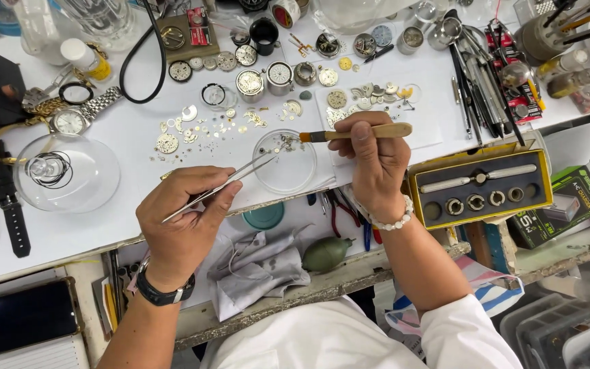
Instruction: Cleaning and inspecting small watch components using tweezers and a fine brush on a repair bench.
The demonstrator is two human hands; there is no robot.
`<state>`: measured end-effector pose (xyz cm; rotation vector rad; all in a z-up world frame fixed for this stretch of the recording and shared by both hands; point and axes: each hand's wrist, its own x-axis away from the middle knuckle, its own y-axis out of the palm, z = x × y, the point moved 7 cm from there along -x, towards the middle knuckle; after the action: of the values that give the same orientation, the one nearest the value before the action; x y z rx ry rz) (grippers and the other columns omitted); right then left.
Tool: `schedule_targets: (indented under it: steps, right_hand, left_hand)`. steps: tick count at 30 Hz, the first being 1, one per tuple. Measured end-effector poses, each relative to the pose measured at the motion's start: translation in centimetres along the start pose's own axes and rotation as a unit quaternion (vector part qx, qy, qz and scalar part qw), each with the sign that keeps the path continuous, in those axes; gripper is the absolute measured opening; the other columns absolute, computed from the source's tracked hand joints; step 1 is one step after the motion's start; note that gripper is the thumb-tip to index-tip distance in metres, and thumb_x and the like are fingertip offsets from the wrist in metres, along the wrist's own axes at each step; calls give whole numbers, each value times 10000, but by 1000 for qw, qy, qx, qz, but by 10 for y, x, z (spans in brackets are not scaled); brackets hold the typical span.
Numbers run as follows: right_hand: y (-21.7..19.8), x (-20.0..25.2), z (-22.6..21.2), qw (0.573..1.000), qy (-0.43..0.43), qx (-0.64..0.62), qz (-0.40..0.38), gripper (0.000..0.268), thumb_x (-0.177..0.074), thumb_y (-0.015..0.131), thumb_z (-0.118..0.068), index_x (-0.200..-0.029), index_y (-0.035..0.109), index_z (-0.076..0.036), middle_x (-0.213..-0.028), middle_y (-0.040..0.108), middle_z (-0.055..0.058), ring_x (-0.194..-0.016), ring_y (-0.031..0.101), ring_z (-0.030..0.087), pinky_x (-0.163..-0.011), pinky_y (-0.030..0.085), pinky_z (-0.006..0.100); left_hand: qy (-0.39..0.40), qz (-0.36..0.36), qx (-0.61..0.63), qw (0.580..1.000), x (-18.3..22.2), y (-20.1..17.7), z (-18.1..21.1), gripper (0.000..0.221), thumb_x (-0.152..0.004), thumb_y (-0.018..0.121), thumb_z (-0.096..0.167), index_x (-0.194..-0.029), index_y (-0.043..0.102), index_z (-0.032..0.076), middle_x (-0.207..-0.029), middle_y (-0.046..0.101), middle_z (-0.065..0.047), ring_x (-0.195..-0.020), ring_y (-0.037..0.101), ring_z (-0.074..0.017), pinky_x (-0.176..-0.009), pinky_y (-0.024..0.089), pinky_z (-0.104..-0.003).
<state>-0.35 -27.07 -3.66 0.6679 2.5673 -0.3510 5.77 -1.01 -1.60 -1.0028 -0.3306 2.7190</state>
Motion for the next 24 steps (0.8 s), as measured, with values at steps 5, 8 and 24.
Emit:
schedule_targets:
  steps: [5, 8, 24]
  right_hand:
    - [2, 2, 1, 1000, 12, 6, 7, 322, -1131, 446, -257, -1048, 677, -48, -742, 708, 112, -666, 604, 116, -681, 532, 235]
    - [1, 2, 3, 1000, 9, 17, 9, 319, -1127, 457, -257, -1036, 681, -50, -731, 710, 111, -656, 608, 118, -674, 534, 234]
    - [-1, 4, 5, 1000, -5, -9, 1, 289, -1114, 486, -213, -1029, 691, -27, -745, 713, 123, -679, 665, 138, -694, 566, 255]
  left_hand:
    - [-7, 4, -5, 1000, 0, 3, -4, 137, -877, 888, 31, -933, 765, 10, -888, 780, -144, -575, 660, -168, -527, 503, -238]
    - [-11, 2, -6, 1000, -1, 3, -5, 141, -876, 890, 34, -938, 766, 9, -882, 777, -144, -562, 646, -150, -522, 500, -236]
    - [3, -44, 64, 997, -6, 14, 7, 101, -866, 843, -9, -922, 759, -13, -849, 783, -161, -618, 741, -220, -553, 553, -257]
